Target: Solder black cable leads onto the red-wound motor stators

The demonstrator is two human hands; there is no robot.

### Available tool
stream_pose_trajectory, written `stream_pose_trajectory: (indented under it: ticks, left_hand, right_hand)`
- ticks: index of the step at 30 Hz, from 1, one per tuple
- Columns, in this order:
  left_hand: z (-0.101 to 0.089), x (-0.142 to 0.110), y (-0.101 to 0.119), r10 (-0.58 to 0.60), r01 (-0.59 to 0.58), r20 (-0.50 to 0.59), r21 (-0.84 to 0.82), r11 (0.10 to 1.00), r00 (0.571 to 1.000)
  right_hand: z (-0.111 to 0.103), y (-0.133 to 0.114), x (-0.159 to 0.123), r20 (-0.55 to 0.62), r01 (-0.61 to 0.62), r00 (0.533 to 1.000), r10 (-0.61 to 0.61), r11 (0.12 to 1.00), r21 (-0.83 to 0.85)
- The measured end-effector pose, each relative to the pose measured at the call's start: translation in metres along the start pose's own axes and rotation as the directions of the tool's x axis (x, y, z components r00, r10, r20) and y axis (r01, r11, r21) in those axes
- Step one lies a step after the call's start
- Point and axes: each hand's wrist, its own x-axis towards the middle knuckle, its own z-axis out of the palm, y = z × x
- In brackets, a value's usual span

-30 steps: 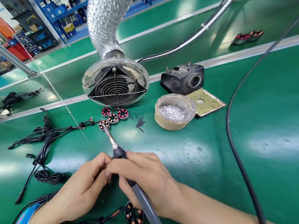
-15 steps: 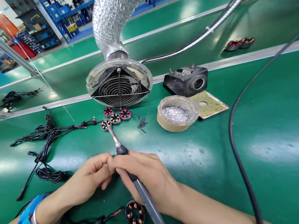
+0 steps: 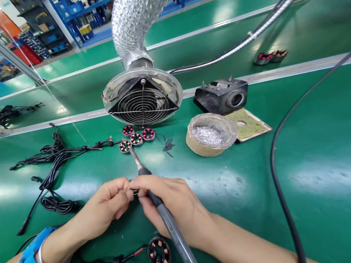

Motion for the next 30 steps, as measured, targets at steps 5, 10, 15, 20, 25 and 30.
stream_pose_trajectory:
  ticks: [5,10,15,20,25,30]
  left_hand:
    - [0.001,0.001,0.001,-0.018,0.018,-0.025,-0.011,1.0,1.0]
    - [0.001,0.0,0.001,-0.028,0.028,-0.024,0.0,1.0,0.999]
    - [0.004,0.001,0.001,-0.024,0.025,-0.047,0.024,0.999,0.999]
    - [0.005,0.0,0.001,-0.011,0.014,-0.055,0.046,0.999,0.998]
    - [0.005,-0.001,0.002,-0.007,0.01,-0.058,0.056,0.998,0.998]
    - [0.007,-0.001,0.0,-0.011,0.015,-0.068,0.051,0.999,0.998]
  right_hand:
    - [-0.005,-0.006,0.004,0.057,-0.166,0.985,0.163,0.984,0.061]
    - [-0.004,-0.008,0.008,0.047,-0.159,0.987,0.156,0.986,0.053]
    - [-0.001,-0.004,0.005,-0.072,-0.105,0.992,0.104,0.994,-0.013]
    - [-0.005,-0.005,0.006,-0.088,-0.051,0.995,0.051,0.999,0.002]
    - [-0.018,-0.008,0.005,-0.11,0.027,0.994,-0.027,1.0,-0.001]
    - [-0.041,-0.018,-0.003,-0.073,0.006,0.997,-0.007,1.0,-0.02]
